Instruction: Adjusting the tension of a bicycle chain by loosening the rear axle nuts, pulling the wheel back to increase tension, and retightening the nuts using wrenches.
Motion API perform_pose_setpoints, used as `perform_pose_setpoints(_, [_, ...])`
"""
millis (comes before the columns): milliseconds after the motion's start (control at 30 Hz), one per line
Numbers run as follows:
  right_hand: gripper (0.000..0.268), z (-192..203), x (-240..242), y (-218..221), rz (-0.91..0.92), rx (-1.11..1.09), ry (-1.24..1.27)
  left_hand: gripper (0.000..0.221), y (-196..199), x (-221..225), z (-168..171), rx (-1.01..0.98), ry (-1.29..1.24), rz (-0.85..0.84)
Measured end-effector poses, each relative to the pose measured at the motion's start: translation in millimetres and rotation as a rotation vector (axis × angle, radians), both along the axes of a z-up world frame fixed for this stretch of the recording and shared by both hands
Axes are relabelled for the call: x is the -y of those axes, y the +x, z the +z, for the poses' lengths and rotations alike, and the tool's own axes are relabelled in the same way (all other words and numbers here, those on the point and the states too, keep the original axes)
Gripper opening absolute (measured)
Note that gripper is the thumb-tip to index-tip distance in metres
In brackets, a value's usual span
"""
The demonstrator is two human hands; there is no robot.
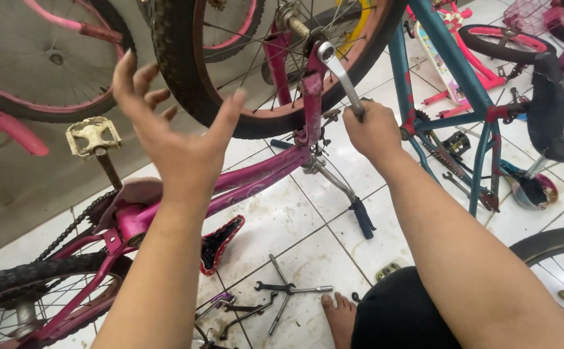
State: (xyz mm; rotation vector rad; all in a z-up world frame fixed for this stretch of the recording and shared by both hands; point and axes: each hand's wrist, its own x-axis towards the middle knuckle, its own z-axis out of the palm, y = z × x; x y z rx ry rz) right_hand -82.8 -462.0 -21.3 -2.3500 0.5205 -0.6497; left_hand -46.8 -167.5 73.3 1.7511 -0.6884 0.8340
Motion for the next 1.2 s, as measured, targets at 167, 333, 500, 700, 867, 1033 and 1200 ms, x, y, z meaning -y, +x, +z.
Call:
perform_pose_setpoints(167, [0.031,-0.4,-0.1,-3.3,-0.021,-0.007,-0.054,0.092,43.8,37.0,13.4,0.047,-0.12,0.211])
perform_pose_setpoints(333, [0.032,3.2,-3.5,-5.7,-0.042,-0.038,-0.032,0.037,59.1,36.7,19.1,0.002,-0.278,0.074])
perform_pose_setpoints(500, [0.032,6.0,-4.8,-6.8,-0.033,-0.053,-0.002,0.028,68.0,29.8,4.8,-0.046,-0.304,-0.124])
perform_pose_setpoints(700, [0.034,2.4,-3.4,-5.4,-0.038,-0.053,-0.032,0.027,70.9,26.5,5.0,0.006,-0.262,-0.168])
perform_pose_setpoints(867, [0.033,3.4,-3.4,-6.4,-0.02,-0.053,-0.02,0.031,83.7,25.4,-7.2,0.032,-0.28,-0.224])
perform_pose_setpoints(1033, [0.032,1.7,-2.7,-5.7,-0.035,-0.063,-0.018,0.032,81.3,32.8,-22.1,0.01,-0.333,-0.24])
perform_pose_setpoints(1200, [0.034,-0.2,-3.1,-5.7,-0.019,-0.045,-0.025,0.035,67.3,39.1,-42.7,-0.196,-0.408,-0.167])
